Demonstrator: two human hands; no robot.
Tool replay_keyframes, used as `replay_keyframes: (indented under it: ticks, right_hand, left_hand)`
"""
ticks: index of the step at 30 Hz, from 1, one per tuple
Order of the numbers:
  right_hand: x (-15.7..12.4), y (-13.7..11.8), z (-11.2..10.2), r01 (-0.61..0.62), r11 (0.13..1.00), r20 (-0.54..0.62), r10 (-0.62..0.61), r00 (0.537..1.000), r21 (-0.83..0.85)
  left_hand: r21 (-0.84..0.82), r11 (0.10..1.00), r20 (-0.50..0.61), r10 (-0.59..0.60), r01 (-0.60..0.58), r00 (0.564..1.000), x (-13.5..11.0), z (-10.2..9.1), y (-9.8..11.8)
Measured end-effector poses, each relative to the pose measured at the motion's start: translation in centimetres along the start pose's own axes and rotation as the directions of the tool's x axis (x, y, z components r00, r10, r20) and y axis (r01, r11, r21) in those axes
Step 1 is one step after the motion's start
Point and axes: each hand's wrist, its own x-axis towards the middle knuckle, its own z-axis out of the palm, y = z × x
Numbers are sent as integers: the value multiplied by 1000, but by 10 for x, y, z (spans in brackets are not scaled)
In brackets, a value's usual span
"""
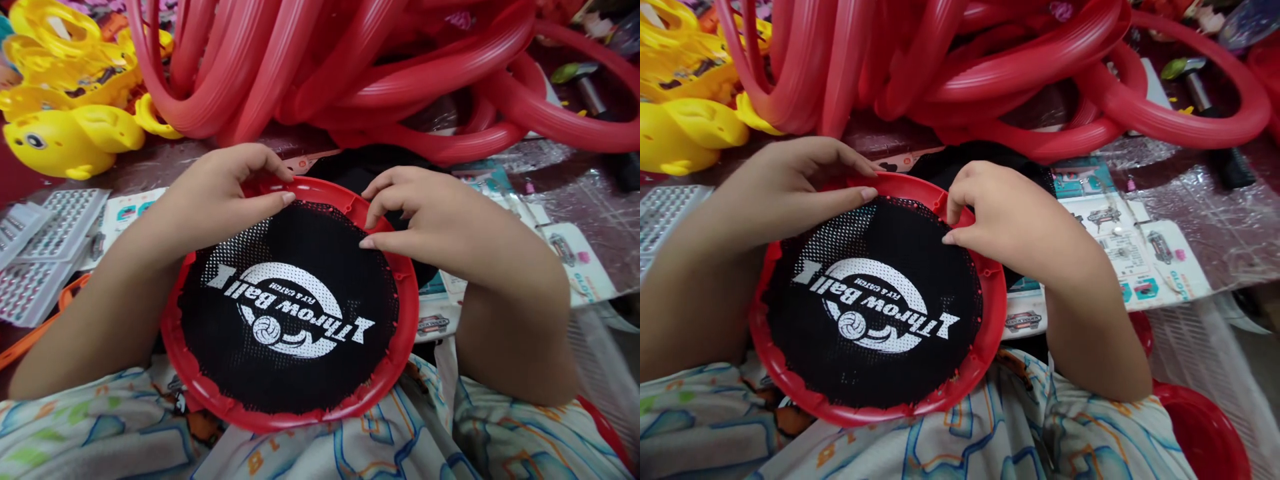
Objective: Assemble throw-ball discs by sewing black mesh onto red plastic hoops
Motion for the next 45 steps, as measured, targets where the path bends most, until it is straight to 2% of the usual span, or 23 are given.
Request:
replay_keyframes:
  ticks: [5, 10, 14, 16, 19, 22, 24, 26, 28, 32, 35, 38, 42, 45]
  right_hand:
    - [6, 6, -1, -155, 982, -17, 154, 988, -111]
    - [4, 6, -5, -46, 996, -48, 43, 998, -72]
    - [1, 4, -7, 49, 998, 53, -47, 998, -39]
    - [1, 5, -8, 62, 997, 59, -60, 996, -40]
    - [3, 7, -7, 29, 1000, 5, -29, 1000, -7]
    - [6, 9, -6, -189, 982, 4, 190, 982, -15]
    - [8, 11, -6, -295, 955, 48, 297, 954, -35]
    - [9, 14, -7, -284, 958, 98, 286, 953, -34]
    - [10, 16, -7, -246, 969, 124, 248, 961, -32]
    - [13, 18, -4, -202, 978, 123, 206, 971, -47]
    - [16, 17, 4, -195, 978, 75, 200, 977, -68]
    - [21, 23, 9, -223, 971, -42, 220, 975, -88]
    - [27, 47, 10, -330, 938, -292, 288, 912, -105]
    - [32, 68, 12, -326, 938, -423, 250, 871, -117]
  left_hand:
    - [-27, 999, 17, 23, -23, 1000, 3, 0, -6]
    - [-77, 995, 35, 66, -63, 997, 6, 1, -10]
    - [-103, 992, 32, 72, -69, 997, 12, -1, -19]
    - [-109, 993, 65, 49, -41, 997, 14, -4, -25]
    - [-100, 994, 121, -20, 33, 992, 14, -11, -30]
    - [67, 996, 29, -54, 52, 998, 10, -18, -32]
    - [207, 976, -117, -40, 64, 992, 9, -23, -35]
    - [279, 956, -265, -19, 96, 964, 13, -26, -41]
    - [300, 947, -335, -7, 113, 942, 24, -29, -51]
    - [321, 945, -272, 22, 69, 962, 51, -34, -73]
    - [309, 951, -245, 89, -9, 965, 61, -37, -84]
    - [280, 956, -277, 168, -88, 946, 57, -43, -89]
    - [267, 955, -414, 235, -129, 880, 35, -54, -90]
    - [302, 939, -504, 303, -163, 809, 11, -63, -86]
